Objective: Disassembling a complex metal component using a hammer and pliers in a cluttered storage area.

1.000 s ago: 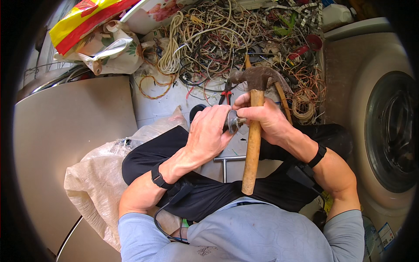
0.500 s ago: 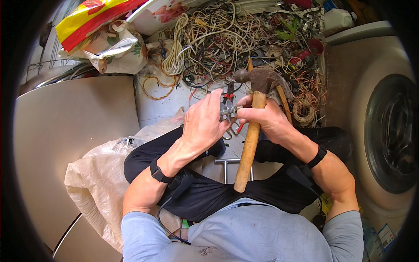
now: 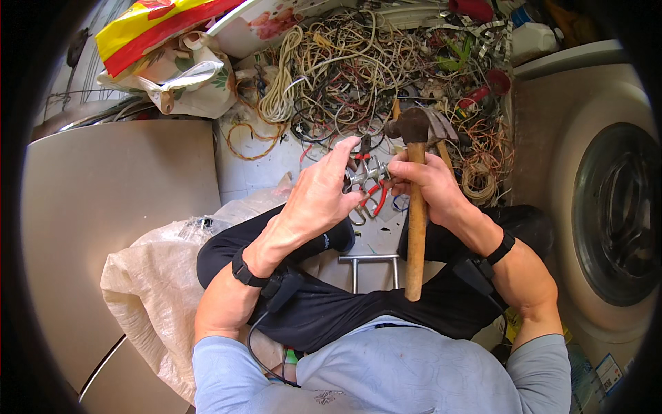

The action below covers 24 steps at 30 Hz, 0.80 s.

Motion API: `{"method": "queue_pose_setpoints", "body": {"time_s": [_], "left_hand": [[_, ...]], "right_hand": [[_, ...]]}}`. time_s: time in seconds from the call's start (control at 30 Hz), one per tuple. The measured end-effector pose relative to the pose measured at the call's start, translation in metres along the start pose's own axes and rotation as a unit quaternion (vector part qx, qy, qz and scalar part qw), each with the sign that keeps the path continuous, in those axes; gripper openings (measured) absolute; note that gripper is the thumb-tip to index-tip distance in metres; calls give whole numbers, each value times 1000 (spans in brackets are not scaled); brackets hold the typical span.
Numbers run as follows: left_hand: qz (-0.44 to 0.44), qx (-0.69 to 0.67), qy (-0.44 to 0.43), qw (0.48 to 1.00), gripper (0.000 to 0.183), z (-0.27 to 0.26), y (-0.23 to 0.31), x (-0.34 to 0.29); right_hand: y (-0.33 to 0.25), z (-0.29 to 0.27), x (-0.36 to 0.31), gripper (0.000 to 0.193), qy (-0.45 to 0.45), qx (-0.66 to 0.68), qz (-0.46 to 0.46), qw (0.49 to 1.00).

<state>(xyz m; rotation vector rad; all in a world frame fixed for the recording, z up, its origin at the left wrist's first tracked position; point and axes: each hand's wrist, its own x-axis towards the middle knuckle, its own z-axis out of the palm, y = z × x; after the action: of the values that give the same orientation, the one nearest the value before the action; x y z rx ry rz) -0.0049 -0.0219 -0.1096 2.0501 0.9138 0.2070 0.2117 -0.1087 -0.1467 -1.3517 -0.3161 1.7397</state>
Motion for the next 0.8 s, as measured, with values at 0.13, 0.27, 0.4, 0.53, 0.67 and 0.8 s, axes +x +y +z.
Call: {"method": "queue_pose_setpoints", "body": {"time_s": [0.13, 0.27, 0.4, 0.53, 0.67, 0.8], "left_hand": [[0, -8, 4, 1000, 76, 0, -2, -2], [-48, -35, -28, 998, 70, -5, 2, 1], [-100, -106, -71, 987, 65, -8, 2, 2], [-107, -134, -79, 982, 64, -9, 3, 3], [-184, -259, -99, 943, 61, -10, 13, 6], [-240, -340, -102, 903, 58, -1, 2, 10]], "right_hand": [[3, -2, 2, 23, -1, 72, 45, 996], [2, -2, 4, 22, -14, 67, 29, 997], [1, -2, 5, 23, -13, 70, 35, 997], [3, -1, 7, 27, -5, 76, 23, 997], [2, -2, 5, 28, 5, 88, 52, 995], [11, -11, 6, 26, 32, 64, 77, 994]]}}
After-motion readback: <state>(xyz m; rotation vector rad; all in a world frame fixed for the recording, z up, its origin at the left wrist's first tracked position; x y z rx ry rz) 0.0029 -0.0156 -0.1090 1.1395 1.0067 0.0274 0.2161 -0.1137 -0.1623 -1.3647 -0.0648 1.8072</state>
